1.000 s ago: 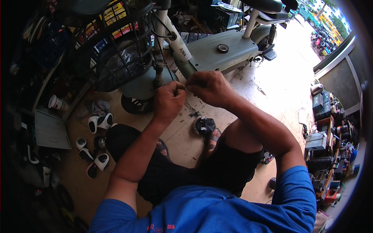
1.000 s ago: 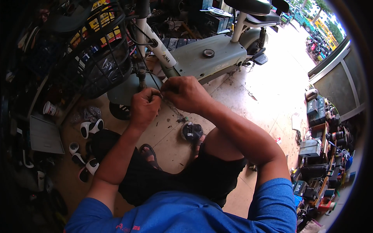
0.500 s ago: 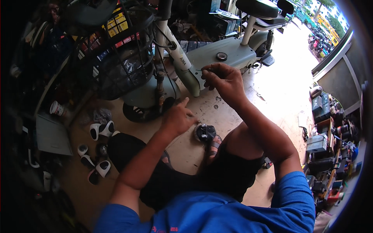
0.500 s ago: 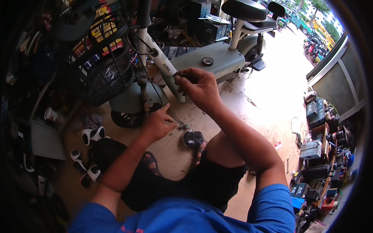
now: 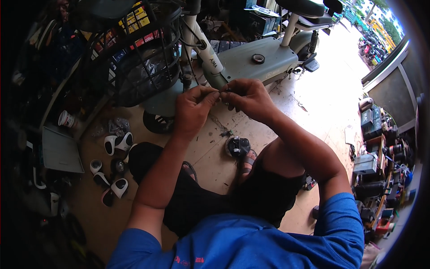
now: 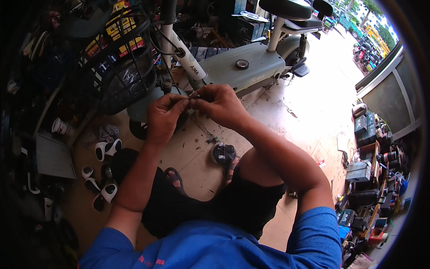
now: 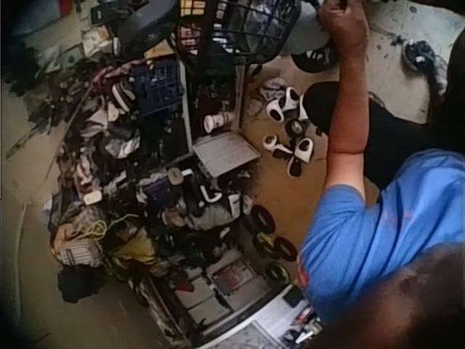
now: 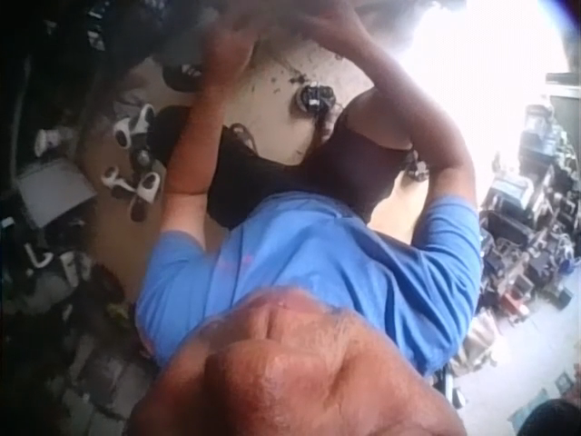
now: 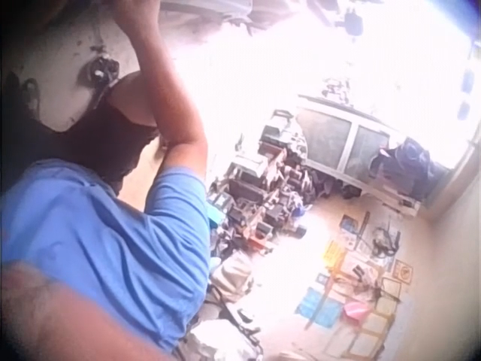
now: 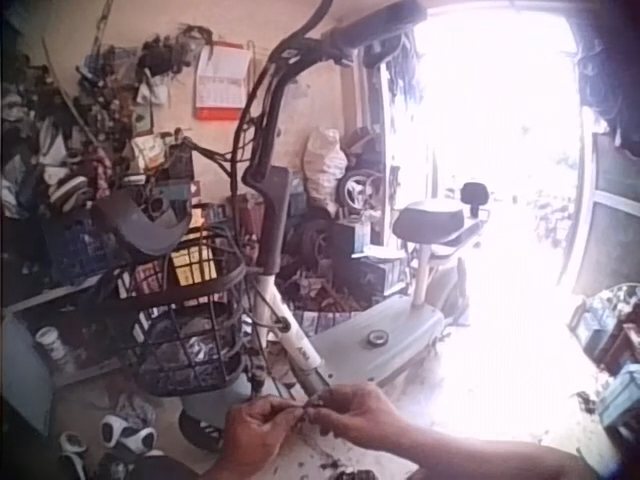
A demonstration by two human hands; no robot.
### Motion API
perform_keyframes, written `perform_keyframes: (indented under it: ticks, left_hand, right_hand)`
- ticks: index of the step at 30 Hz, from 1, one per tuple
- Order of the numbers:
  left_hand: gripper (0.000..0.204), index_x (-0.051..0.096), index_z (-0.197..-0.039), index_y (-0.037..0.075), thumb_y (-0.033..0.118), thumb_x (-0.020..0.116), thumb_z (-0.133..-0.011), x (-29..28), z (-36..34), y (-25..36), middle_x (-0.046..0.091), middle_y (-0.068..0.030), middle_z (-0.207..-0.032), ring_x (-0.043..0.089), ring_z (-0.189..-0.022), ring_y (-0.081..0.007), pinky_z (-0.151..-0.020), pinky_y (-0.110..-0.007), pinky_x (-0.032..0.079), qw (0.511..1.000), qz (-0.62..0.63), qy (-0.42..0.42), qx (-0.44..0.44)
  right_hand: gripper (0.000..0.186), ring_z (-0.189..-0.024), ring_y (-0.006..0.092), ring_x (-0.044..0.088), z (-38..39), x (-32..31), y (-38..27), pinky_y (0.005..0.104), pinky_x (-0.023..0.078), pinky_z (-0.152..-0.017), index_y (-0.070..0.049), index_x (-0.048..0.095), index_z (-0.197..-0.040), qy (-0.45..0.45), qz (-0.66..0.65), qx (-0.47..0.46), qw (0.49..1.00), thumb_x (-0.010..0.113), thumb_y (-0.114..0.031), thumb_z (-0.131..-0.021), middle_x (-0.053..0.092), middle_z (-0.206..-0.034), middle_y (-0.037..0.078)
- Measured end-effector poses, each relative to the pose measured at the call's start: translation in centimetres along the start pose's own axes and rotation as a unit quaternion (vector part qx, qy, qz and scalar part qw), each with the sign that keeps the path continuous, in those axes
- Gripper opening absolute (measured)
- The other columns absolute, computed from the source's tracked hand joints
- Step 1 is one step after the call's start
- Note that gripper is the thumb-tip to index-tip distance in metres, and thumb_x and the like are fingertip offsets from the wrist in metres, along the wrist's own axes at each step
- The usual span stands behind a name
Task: The person connects wires to an electric scooter headlight, wraps the exposed wiring with electrical tape, and turns on the headlight to test it.
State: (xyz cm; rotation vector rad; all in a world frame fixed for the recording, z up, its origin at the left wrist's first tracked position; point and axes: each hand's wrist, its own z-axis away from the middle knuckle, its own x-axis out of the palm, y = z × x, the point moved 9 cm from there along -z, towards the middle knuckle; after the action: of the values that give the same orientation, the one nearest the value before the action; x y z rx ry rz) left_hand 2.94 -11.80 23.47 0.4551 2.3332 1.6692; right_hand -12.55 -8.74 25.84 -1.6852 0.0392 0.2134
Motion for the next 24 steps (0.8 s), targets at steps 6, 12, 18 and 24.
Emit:
perform_keyframes:
  ticks: [6,12,18,24]
  left_hand:
    - [0.018,0.072,-0.095,0.001,0.018,0.070,-0.102,-0.5,1.0,0.3,0.074,-0.0046,-0.085,0.067,-0.077,-0.0104,-0.070,-0.026,0.053,0.997,0.024,0.080,0.000]
    - [0.023,0.068,-0.098,0.006,0.028,0.066,-0.105,-4.8,1.7,-2.1,0.073,-0.0037,-0.085,0.065,-0.073,-0.0099,-0.062,-0.024,0.050,0.984,0.068,0.142,-0.082]
    - [0.035,0.063,-0.134,0.006,0.007,0.070,-0.100,-0.1,1.2,3.8,0.072,-0.0064,-0.117,0.069,-0.098,-0.0122,-0.077,-0.027,0.054,0.971,-0.154,0.092,0.157]
    - [0.025,0.068,-0.119,0.004,-0.001,0.072,-0.095,0.4,0.4,5.2,0.071,-0.0106,-0.111,0.071,-0.098,-0.0246,-0.081,-0.035,0.055,0.926,-0.267,0.072,0.256]
  right_hand:
    - [0.025,-0.068,0.0094,0.066,0.0,-0.4,0.8,0.0243,0.053,-0.062,0.004,0.073,-0.111,0.017,-0.057,0.033,0.998,0.074,-0.017,-0.096,0.076,-0.087,0.007]
    - [0.020,-0.070,0.0083,0.063,0.0,-4.7,2.9,0.0225,0.050,-0.064,-0.002,0.072,-0.106,0.098,-0.150,0.053,0.982,0.072,-0.021,-0.099,0.072,-0.089,0.004]
    - [0.021,-0.069,0.0081,0.064,0.0,-2.6,1.7,0.0214,0.047,-0.062,-0.002,0.074,-0.107,0.028,-0.107,0.050,0.993,0.073,-0.021,-0.098,0.072,-0.084,0.003]
    - [0.021,-0.070,0.0082,0.065,-0.8,-0.8,1.3,0.0216,0.047,-0.061,-0.002,0.074,-0.107,-0.002,-0.091,0.072,0.993,0.074,-0.020,-0.097,0.073,-0.085,0.003]
